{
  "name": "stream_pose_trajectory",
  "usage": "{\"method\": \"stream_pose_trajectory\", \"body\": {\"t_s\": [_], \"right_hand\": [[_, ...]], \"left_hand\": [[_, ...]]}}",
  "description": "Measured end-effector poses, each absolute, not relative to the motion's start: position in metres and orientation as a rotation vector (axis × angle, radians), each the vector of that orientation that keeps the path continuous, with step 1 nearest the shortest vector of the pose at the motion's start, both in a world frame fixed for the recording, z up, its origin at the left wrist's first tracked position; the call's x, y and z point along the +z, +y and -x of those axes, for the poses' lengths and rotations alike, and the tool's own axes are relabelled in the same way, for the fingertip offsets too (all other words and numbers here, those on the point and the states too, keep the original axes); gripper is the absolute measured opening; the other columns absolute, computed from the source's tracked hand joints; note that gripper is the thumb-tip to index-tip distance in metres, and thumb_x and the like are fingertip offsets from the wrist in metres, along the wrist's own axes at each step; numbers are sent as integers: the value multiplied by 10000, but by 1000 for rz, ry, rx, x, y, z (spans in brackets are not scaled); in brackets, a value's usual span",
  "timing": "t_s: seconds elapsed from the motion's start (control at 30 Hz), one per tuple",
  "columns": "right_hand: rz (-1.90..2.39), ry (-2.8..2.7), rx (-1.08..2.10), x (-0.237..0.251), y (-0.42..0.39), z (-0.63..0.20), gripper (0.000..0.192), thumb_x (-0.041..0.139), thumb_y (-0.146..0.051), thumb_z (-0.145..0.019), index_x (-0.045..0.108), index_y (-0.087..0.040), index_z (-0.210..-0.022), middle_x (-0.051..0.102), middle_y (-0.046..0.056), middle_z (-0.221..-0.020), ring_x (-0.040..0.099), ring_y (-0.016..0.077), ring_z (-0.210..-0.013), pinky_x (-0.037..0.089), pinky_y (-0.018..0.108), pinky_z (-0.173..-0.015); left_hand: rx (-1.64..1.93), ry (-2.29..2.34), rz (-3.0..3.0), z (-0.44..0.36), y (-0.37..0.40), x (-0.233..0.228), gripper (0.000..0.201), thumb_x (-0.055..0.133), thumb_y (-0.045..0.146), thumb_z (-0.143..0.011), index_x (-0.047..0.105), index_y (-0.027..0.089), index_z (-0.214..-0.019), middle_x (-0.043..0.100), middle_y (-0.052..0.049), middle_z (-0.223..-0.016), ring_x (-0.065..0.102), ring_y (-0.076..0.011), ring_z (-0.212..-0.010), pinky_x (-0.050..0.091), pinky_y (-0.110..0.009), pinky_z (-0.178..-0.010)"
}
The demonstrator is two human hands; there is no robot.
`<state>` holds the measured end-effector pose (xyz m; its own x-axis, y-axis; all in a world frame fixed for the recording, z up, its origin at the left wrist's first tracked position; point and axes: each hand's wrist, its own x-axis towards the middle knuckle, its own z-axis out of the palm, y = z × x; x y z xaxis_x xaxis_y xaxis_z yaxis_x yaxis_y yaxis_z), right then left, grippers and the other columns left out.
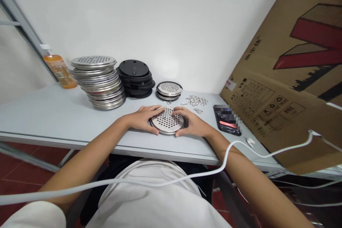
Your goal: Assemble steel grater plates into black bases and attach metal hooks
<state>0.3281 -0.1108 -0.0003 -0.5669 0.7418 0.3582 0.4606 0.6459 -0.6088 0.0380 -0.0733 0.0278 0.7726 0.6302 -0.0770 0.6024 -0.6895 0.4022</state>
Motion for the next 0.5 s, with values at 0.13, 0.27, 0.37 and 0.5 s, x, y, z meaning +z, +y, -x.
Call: {"method": "stream_pose_trajectory", "body": {"t_s": [0.13,0.27,0.37,0.5], "right_hand": [[942,-2267,611,4,-113,-327,741,878,-550,-610,634,-236,-1235,504,151,-1405,502,343,-1330,359,510,-1155],[960,-2278,623,7,-115,-326,727,862,-566,-626,635,-231,-1230,500,151,-1414,494,344,-1343,357,505,-1160],[965,-2280,623,6,-115,-326,736,865,-567,-622,632,-229,-1232,498,154,-1416,492,346,-1345,357,506,-1161],[949,-2277,620,3,-113,-327,730,875,-552,-614,631,-235,-1225,490,152,-1425,486,342,-1350,351,514,-1164]], "left_hand": [[63,932,-2541,-35,-72,27,1003,611,769,-759,201,369,-1583,93,-73,-1679,97,-420,-1520,57,-565,-1195],[79,950,-2534,-36,-73,30,771,383,715,-929,199,357,-1587,116,-55,-1676,137,-362,-1526,76,-515,-1205],[13,992,-2541,-40,-74,33,821,429,734,-900,178,363,-1588,59,-47,-1679,107,-365,-1531,76,-513,-1207],[-30,996,-2515,-43,-74,35,844,473,735,-879,186,369,-1583,30,-55,-1675,55,-355,-1541,51,-538,-1206]]}}
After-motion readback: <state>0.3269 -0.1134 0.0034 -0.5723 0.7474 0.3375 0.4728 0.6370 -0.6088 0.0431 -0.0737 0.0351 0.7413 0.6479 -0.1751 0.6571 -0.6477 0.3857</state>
